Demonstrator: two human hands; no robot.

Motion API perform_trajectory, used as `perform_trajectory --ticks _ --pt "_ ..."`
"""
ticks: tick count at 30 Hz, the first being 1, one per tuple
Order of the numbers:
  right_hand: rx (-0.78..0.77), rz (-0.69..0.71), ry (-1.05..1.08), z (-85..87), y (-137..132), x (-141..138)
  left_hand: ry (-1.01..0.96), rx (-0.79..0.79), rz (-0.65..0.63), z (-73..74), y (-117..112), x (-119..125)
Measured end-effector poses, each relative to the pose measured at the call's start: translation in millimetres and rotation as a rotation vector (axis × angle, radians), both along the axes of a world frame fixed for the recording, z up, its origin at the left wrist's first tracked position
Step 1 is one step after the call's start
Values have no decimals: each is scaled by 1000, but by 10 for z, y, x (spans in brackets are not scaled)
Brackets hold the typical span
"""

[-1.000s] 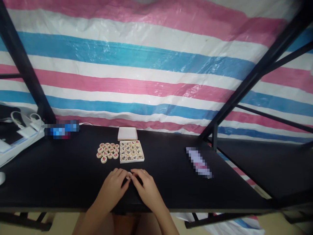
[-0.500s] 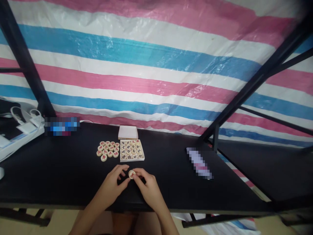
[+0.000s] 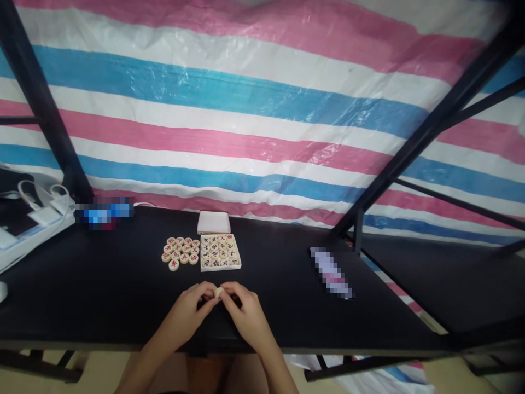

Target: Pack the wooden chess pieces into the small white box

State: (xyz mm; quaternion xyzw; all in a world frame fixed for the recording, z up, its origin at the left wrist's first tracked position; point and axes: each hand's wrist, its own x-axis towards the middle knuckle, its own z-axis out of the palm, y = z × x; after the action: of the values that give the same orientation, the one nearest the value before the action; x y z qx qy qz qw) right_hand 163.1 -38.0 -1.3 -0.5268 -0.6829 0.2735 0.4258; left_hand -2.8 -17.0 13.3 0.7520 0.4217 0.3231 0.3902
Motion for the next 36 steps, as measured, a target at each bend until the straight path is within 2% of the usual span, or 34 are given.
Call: perform_trajectory --ticks 6,16,36 --pt "15 -4 -55 13 -14 -3 -35 -57 -16 44 17 -10" --pt "24 10 -44 24 -20 -11 30 -17 20 -60 52 -41" --pt "44 -6 -106 -7 -23 10 4 -63 8 -21 55 -40"
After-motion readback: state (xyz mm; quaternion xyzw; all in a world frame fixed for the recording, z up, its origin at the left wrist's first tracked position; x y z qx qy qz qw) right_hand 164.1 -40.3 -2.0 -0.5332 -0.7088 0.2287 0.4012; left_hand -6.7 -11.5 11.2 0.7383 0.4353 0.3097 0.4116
